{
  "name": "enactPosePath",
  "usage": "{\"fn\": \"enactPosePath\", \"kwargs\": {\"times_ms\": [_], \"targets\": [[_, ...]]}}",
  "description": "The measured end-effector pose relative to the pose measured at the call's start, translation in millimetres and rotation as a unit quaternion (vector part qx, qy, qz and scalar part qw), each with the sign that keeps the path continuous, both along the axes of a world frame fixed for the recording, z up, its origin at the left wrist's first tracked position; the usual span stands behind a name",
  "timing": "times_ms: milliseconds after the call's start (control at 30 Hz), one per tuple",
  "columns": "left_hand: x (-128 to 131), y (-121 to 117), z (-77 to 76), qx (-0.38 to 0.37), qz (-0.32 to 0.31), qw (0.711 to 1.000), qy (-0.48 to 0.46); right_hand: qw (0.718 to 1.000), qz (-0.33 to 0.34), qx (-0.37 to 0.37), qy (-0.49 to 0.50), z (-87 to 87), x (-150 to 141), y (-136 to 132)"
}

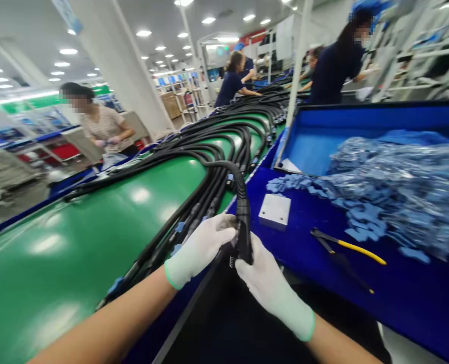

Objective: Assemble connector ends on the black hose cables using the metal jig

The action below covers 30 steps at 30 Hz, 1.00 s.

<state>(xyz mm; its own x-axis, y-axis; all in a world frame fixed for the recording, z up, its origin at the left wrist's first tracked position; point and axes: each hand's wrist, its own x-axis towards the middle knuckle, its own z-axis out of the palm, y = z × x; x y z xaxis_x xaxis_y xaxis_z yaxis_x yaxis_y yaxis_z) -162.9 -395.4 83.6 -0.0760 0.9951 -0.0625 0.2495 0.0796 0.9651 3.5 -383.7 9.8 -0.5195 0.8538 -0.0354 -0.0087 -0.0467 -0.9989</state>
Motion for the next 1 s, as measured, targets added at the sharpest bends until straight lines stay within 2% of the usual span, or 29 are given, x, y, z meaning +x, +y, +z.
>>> {"fn": "enactPosePath", "kwargs": {"times_ms": [67,133,200,267,300,333,367,400,433,467,500,533,567,600,633,667,733,767,800,900,933,1000], "targets": [[9.3,17.9,-1.1,0.059,-0.039,0.994,0.080,0.997,0.009,-0.070,0.029,-1.9,36.8,11.1],[19.0,36.0,-1.6,0.176,-0.096,0.964,0.175,0.987,0.056,-0.130,0.076,-7.9,69.0,18.5],[30.6,52.2,1.7,0.271,-0.237,0.897,0.257,0.967,0.119,-0.177,0.143,-17.4,93.4,21.7],[42.6,64.2,6.6,0.320,-0.384,0.804,0.323,0.937,0.172,-0.220,0.211,-25.9,110.6,21.8],[47.8,68.1,8.1,0.335,-0.434,0.761,0.346,0.923,0.196,-0.235,0.232,-27.8,117.6,21.5],[52.0,70.4,8.2,0.346,-0.464,0.733,0.358,0.920,0.215,-0.233,0.230,-27.4,124.4,21.4],[54.8,71.3,6.5,0.352,-0.477,0.724,0.353,0.931,0.222,-0.212,0.200,-24.9,131.5,21.9],[56.4,70.7,3.1,0.343,-0.479,0.736,0.334,0.952,0.210,-0.171,0.141,-20.7,139.2,23.2],[56.9,69.0,-1.9,0.313,-0.473,0.763,0.309,0.978,0.169,-0.112,0.055,-15.7,147.5,25.5],[56.8,66.4,-7.7,0.268,-0.455,0.800,0.286,0.993,0.096,-0.036,-0.051,-10.9,156.3,28.6],[56.6,63.1,-13.9,0.210,-0.418,0.841,0.271,0.985,0.006,0.049,-0.167,-7.4,165.1,32.6],[56.6,59.4,-19.8,0.145,-0.368,0.880,0.263,0.949,-0.077,0.126,-0.279,-5.8,173.5,37.3],[57.3,55.6,-24.8,0.081,-0.310,0.910,0.261,0.897,-0.137,0.187,-0.377,-6.5,181.2,42.3],[58.6,52.1,-28.6,0.027,-0.253,0.931,0.261,0.844,-0.164,0.230,-0.457,-9.2,187.7,47.5],[60.5,49.2,-31.2,-0.010,-0.203,0.945,0.258,0.802,-0.158,0.255,-0.517,-13.4,193.1,52.5],[62.7,47.2,-32.7,-0.035,-0.168,0.953,0.249,0.776,-0.131,0.265,-0.557,-18.1,197.1,57.1],[67.1,46.0,-32.8,-0.053,-0.124,0.968,0.213,0.762,-0.101,0.257,-0.587,-25.8,202.2,64.5],[68.8,46.8,-31.9,-0.053,-0.105,0.974,0.194,0.769,-0.112,0.242,-0.580,-27.4,203.6,67.1],[69.9,48.4,-30.4,-0.052,-0.087,0.979,0.175,0.790,-0.128,0.213,-0.560,-27.2,204.2,68.7],[71.3,55.6,-23.6,-0.054,-0.044,0.989,0.129,0.889,-0.125,0.084,-0.432,-16.9,199.7,67.4],[71.6,58.1,-20.7,-0.054,-0.038,0.991,0.114,0.917,-0.098,0.069,-0.381,-11.6,195.4,65.0],[72.5,62.4,-14.7,-0.049,-0.031,0.994,0.091,0.947,-0.045,0.120,-0.294,-1.0,182.6,58.5]]}}
